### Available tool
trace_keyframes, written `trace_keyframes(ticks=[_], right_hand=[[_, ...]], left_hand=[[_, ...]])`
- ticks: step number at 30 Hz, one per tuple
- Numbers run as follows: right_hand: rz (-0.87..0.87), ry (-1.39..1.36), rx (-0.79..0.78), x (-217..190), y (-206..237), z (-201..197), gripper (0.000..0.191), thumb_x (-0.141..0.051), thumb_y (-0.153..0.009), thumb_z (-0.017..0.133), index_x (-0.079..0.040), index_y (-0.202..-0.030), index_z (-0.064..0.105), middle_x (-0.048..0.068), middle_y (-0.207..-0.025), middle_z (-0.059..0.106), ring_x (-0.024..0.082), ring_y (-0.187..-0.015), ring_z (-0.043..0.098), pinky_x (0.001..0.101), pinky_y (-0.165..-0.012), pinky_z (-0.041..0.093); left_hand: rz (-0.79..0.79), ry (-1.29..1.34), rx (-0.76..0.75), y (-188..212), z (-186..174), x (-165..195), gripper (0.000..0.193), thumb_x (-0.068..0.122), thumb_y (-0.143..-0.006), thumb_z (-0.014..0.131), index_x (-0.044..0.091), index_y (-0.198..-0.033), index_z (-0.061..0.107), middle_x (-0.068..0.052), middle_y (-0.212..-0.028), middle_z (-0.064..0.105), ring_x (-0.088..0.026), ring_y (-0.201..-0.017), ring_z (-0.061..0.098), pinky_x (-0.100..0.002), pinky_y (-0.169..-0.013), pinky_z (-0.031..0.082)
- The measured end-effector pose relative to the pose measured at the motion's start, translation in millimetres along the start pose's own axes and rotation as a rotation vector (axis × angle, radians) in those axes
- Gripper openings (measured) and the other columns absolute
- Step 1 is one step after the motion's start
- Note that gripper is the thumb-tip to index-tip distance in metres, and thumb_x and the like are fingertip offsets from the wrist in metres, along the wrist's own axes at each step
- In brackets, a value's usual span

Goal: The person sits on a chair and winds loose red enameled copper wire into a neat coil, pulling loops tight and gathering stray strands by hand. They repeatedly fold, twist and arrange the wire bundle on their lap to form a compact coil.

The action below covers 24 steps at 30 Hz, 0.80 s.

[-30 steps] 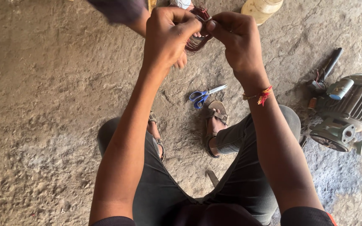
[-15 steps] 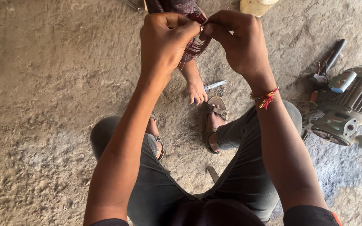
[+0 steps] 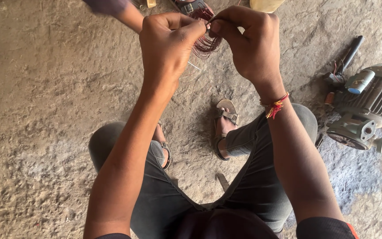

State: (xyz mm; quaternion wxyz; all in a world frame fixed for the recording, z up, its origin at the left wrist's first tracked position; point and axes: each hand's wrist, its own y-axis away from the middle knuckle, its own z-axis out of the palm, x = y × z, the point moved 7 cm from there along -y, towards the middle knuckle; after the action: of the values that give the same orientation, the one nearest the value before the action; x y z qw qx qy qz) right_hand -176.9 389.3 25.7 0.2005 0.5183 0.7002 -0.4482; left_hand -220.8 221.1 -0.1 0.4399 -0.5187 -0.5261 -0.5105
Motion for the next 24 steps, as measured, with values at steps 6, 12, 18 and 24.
trace_keyframes(ticks=[6, 12, 18, 24], right_hand=[[-0.038, 0.036, 0.023, -3.6, 1.2, 0.0, 0.007, -0.001, -0.103, 0.075, 0.002, -0.109, 0.076, 0.010, -0.096, 0.079, 0.014, -0.085, 0.077, 0.0260, -0.074, 0.057], [-0.083, 0.058, 0.046, -7.0, 0.7, 1.2, 0.007, 0.000, -0.103, 0.074, 0.002, -0.110, 0.076, 0.010, -0.099, 0.079, 0.014, -0.089, 0.077, 0.0271, -0.077, 0.058], [-0.048, 0.019, 0.040, -3.8, 1.5, -0.2, 0.007, 0.001, -0.105, 0.072, 0.003, -0.111, 0.076, 0.010, -0.099, 0.079, 0.014, -0.091, 0.078, 0.0259, -0.079, 0.060], [-0.057, 0.021, 0.036, -2.3, 0.1, -2.6, 0.007, 0.001, -0.105, 0.073, 0.003, -0.111, 0.076, 0.010, -0.099, 0.080, 0.014, -0.092, 0.079, 0.0267, -0.080, 0.061]], left_hand=[[0.037, -0.045, 0.033, 0.7, -2.3, -0.6, 0.016, 0.020, -0.076, 0.079, 0.005, -0.071, 0.079, 0.003, -0.056, 0.068, -0.003, -0.050, 0.058, -0.023, -0.047, 0.041], [0.039, -0.096, 0.079, 3.7, -5.3, 4.1, 0.015, 0.021, -0.074, 0.079, 0.007, -0.070, 0.080, 0.002, -0.055, 0.069, -0.003, -0.049, 0.060, -0.021, -0.047, 0.042], [0.044, -0.038, 0.077, 6.0, -3.5, 3.5, 0.013, 0.018, -0.075, 0.077, 0.007, -0.074, 0.082, 0.000, -0.059, 0.072, -0.003, -0.053, 0.062, -0.021, -0.050, 0.044], [0.098, -0.005, 0.059, 5.3, -3.9, 0.8, 0.012, 0.016, -0.077, 0.075, 0.006, -0.079, 0.082, 0.001, -0.063, 0.075, -0.002, -0.054, 0.063, -0.021, -0.050, 0.045]])
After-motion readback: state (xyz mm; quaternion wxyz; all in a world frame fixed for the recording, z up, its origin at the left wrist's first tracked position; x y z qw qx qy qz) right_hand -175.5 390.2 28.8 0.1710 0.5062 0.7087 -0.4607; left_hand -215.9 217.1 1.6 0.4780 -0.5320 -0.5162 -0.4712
